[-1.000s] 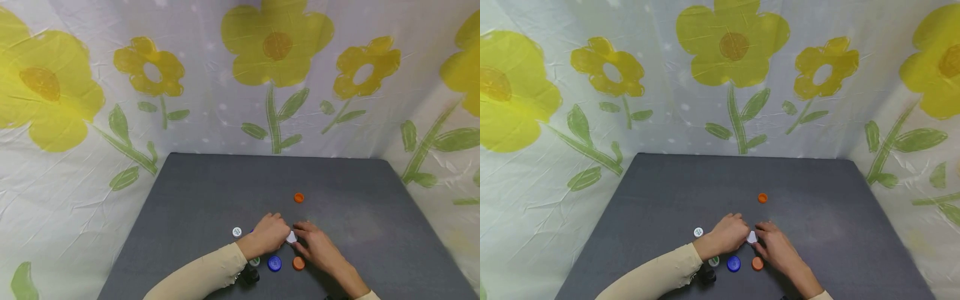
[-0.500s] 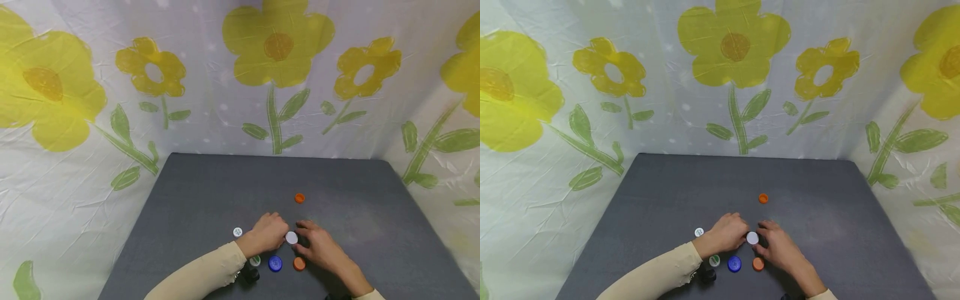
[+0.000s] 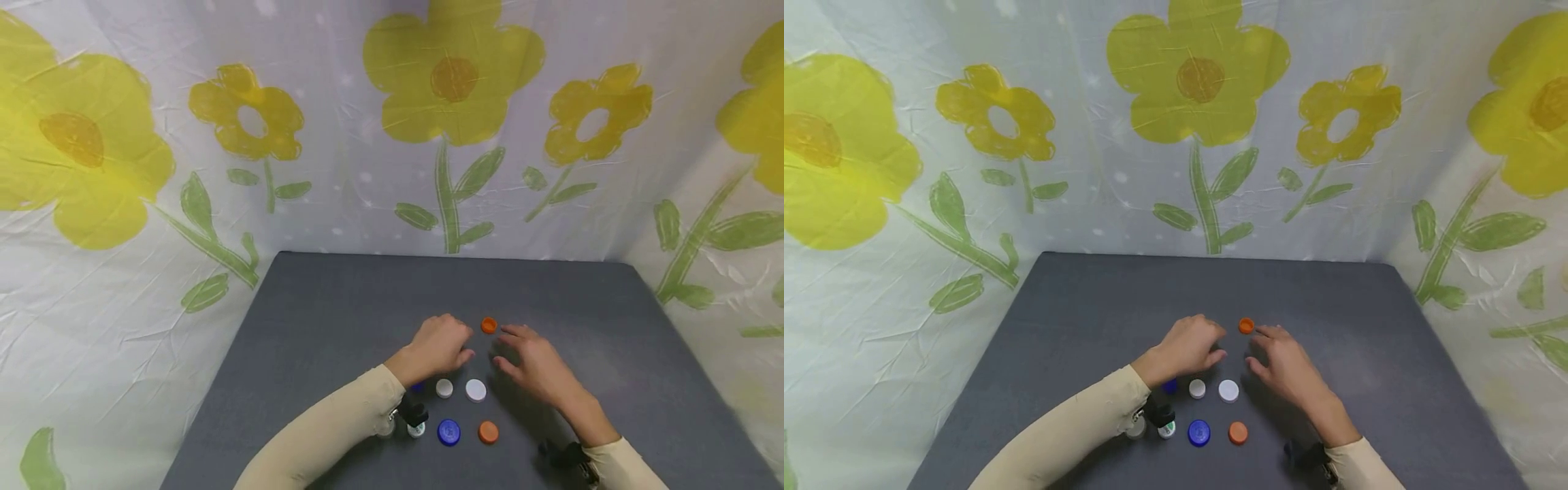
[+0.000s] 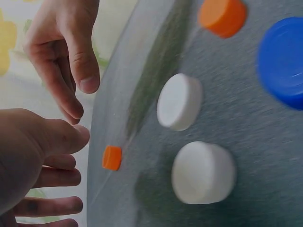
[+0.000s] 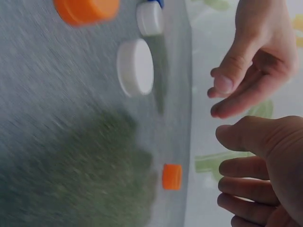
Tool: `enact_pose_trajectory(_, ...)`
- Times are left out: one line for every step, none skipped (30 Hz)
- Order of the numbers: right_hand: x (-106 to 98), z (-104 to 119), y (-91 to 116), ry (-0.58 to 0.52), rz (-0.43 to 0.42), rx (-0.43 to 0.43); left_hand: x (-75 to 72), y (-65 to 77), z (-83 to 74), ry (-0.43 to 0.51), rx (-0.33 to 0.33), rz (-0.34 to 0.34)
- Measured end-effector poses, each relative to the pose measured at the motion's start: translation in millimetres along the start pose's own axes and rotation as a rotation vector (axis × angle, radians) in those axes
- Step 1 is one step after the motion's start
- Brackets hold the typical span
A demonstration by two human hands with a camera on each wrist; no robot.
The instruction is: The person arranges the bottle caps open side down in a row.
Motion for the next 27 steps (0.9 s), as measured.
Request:
enact_pose_trajectory(-1, -2, -3, 0.005, -0.005, -0.002, -0.8, -3.9, 1.3, 0.001, -0.006, -0.004)
enact_pose_trajectory(-1, -4, -6, 0.008, -0.008, -0.007, -1.2, -7.8, 2.5, 0.002, -0.012, -0.007)
enact_pose_trajectory(-1, -6, -10, 0.013, -0.01, -0.012, -1.4, -11.6, 3.5, 0.003, -0.017, -0.01)
enact_pose_trajectory(-2, -7, -13, 0.019, -0.008, -0.014, -1.1, -15.5, 4.5, 0.004, -0.021, -0.012)
enact_pose_trajectory(-2, -9, -16, 0.024, -0.006, -0.014, -0.6, -19.4, 5.6, 0.001, -0.026, -0.015)
enact_pose_trajectory(-2, -11, -19, 0.025, -0.001, -0.013, -0.2, -23.0, 6.7, 0.001, -0.031, -0.015)
enact_pose_trajectory(-1, -12, -23, 0.025, 0.004, -0.01, 0.3, -26.5, 7.8, 0.002, -0.037, -0.013)
enact_pose_trajectory(-1, -13, -26, 0.028, 0.01, -0.005, 0.8, -29.8, 8.9, 0.002, -0.043, -0.009)
enact_pose_trajectory(-1, -15, -29, 0.029, 0.016, 0.001, 0.0, -32.4, 9.8, 0.007, -0.049, -0.001)
enact_pose_trajectory(-1, -16, -31, 0.029, 0.022, 0.007, 0.2, -35.2, 11.0, 0.013, -0.056, 0.008)
enact_pose_trajectory(-1, -17, -34, 0.026, 0.027, 0.012, 0.6, -37.9, 12.3, 0.017, -0.06, 0.013)
enact_pose_trajectory(-1, -17, -37, 0.025, 0.03, 0.016, 0.6, -40.2, 13.3, 0.025, -0.065, 0.021)
enact_pose_trajectory(-1, -19, -39, 0.026, 0.032, 0.019, 0.5, -42.4, 14.2, 0.034, -0.071, 0.03)
enact_pose_trajectory(-1, -19, -41, 0.026, 0.034, 0.022, 0.6, -44.6, 15.1, 0.043, -0.076, 0.036)
enact_pose_trajectory(-1, -20, -43, 0.025, 0.035, 0.023, 0.8, -46.6, 15.8, 0.052, -0.08, 0.043)
enact_pose_trajectory(-1, -21, -45, 0.024, 0.037, 0.028, 2.3, -49.2, 16.8, 0.06, -0.085, 0.048)
enact_pose_trajectory(0, -22, -46, 0.023, 0.041, 0.034, 2.7, -51.0, 17.1, 0.066, -0.09, 0.053)
enact_pose_trajectory(1, -24, -48, 0.025, 0.047, 0.039, 4.1, -53.1, 17.7, 0.073, -0.097, 0.06)
enact_pose_trajectory(2, -25, -49, 0.021, 0.056, 0.049, 5.4, -55.0, 18.2, 0.08, -0.102, 0.066)
enact_pose_trajectory(2, -26, -50, 0.019, 0.065, 0.056, 7.3, -57.1, 18.9, 0.086, -0.105, 0.069)
enact_pose_trajectory(4, -28, -51, 0.016, 0.076, 0.065, 9.3, -59.2, 19.4, 0.093, -0.11, 0.073)
enact_pose_trajectory(6, -30, -52, 0.014, 0.088, 0.073, 11.7, -61.3, 20.0, 0.102, -0.115, 0.075)
enact_pose_trajectory(8, -32, -52, 0.011, 0.096, 0.08, 14.2, -63.4, 20.6, 0.106, -0.119, 0.076)
enact_pose_trajectory(10, -34, -53, 0.008, 0.103, 0.088, 17.4, -65.8, 21.4, 0.113, -0.121, 0.076)
enact_pose_trajectory(13, -37, -54, 0.001, 0.105, 0.094, 19.9, -67.8, 21.8, 0.12, -0.123, 0.079)
enact_pose_trajectory(16, -40, -54, -0.005, 0.106, 0.098, 23.1, -70.1, 22.4, 0.124, -0.126, 0.081)
enact_pose_trajectory(18, -43, -54, -0.012, 0.105, 0.104, 26.3, -72.1, 23.0, 0.132, -0.13, 0.085)
Point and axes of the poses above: each hand's wrist, its own y-axis away from the middle knuckle, its own x-axis out of the palm, z = x × y, the point moved 4 cm from there along -y, towards the middle knuckle, and after that the axes turned 3 degrees about y, right-handed, at the moved point
